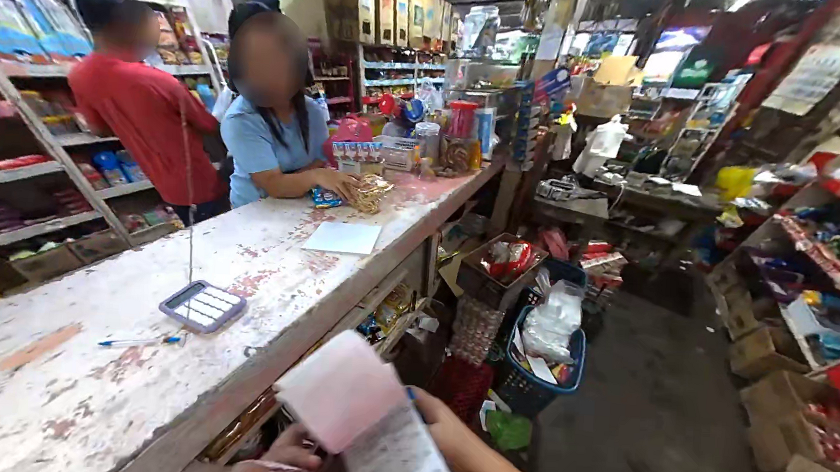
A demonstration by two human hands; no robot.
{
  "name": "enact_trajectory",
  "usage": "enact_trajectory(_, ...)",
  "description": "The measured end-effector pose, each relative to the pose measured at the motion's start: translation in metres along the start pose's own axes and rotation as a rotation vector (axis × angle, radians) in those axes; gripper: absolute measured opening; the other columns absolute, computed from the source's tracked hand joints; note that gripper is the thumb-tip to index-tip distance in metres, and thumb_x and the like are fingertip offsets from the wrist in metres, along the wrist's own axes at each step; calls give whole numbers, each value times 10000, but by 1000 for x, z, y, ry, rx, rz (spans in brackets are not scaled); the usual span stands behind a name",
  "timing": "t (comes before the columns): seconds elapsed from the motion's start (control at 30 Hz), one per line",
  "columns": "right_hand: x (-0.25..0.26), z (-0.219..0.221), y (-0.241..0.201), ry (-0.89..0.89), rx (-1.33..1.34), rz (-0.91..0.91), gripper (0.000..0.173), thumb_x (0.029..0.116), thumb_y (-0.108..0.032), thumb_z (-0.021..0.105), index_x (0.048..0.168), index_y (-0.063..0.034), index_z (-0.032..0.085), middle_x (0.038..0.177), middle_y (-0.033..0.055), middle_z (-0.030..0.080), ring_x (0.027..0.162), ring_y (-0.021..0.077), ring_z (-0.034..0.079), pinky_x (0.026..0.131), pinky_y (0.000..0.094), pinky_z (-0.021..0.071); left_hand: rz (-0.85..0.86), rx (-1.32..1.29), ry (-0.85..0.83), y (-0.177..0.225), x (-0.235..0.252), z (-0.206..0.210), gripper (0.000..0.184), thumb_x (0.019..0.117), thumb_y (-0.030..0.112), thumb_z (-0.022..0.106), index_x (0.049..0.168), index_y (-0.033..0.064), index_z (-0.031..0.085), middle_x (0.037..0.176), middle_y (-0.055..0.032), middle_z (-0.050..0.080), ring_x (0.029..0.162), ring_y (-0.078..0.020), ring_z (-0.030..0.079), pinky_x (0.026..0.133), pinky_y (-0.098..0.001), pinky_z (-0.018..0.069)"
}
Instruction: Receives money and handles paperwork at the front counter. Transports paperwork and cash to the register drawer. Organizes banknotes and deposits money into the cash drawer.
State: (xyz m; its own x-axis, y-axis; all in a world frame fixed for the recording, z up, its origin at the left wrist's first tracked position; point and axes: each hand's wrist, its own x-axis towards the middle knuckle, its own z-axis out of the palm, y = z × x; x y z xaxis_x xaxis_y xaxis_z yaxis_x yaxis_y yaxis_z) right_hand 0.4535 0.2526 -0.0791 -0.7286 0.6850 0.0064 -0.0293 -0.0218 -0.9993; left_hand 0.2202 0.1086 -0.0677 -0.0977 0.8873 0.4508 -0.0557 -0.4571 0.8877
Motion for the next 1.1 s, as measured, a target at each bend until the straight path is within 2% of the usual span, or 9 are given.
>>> enact_trajectory(0.1,-81,-34,-39,398,118,166,209,952,25,584,1155,-9,619,923,8,722,833,32,684,796,247,592,154,-54,-320,-21,19,79,220,1014,378,625,1131,237,747,1350,114,646,1039,39,642,881,-171,544)
enact_trajectory(0.17,-124,-59,-62,526,33,273,196,1034,40,430,1144,59,590,927,49,678,847,17,632,827,203,540,140,-97,-565,-36,25,124,222,1028,319,612,1078,133,722,1336,39,660,1268,-47,580,1072,-252,487)
enact_trajectory(0.23,-159,-103,-23,498,22,-2,255,1045,39,371,1143,155,576,937,90,713,856,13,670,784,184,571,23,-170,-776,-54,28,161,240,1025,268,623,1055,52,723,1320,-31,676,1248,-65,600,1062,-259,497)
enact_trajectory(0.33,-197,-126,-7,806,445,-32,192,1025,-50,470,1107,10,633,875,85,743,788,132,725,729,323,630,-148,-192,-958,-83,33,208,280,1023,267,630,1084,11,723,1223,-68,715,1131,-101,665,1008,-306,540)
enact_trajectory(0.47,-235,-177,-8,967,581,-126,190,1024,16,444,1066,-35,623,847,85,763,749,165,751,692,336,645,-409,-99,-843,-113,56,257,322,963,369,697,1136,96,709,977,31,755,811,-25,686,760,-239,582)
enact_trajectory(0.57,-252,-226,7,1039,586,-154,220,1028,37,423,1048,-35,630,839,70,767,738,140,749,694,311,641,-543,-80,-674,-139,93,301,315,937,372,712,1151,141,694,884,86,724,528,55,501,485,-135,437)
enact_trajectory(0.8,-275,-355,53,1275,621,29,197,1030,-22,466,1164,-17,610,874,100,759,768,166,747,705,343,640,-669,-53,-744,-242,196,443,326,929,344,692,1132,89,679,681,98,603,506,16,482,494,-185,450)
enact_trajectory(0.97,-317,-440,39,1520,580,38,215,1030,-2,438,1143,-22,620,863,83,768,758,156,752,699,339,646,-699,-128,-934,-285,261,560,383,973,246,673,1296,44,627,862,35,686,607,6,556,587,-198,508)
enact_trajectory(1.1,-365,-522,43,1711,520,-22,241,1026,10,399,1085,-75,617,837,17,769,748,98,746,690,297,646,-805,-84,-1049,-318,315,659,156,999,196,620,1073,64,658,634,80,554,476,0,452,482,-193,426)
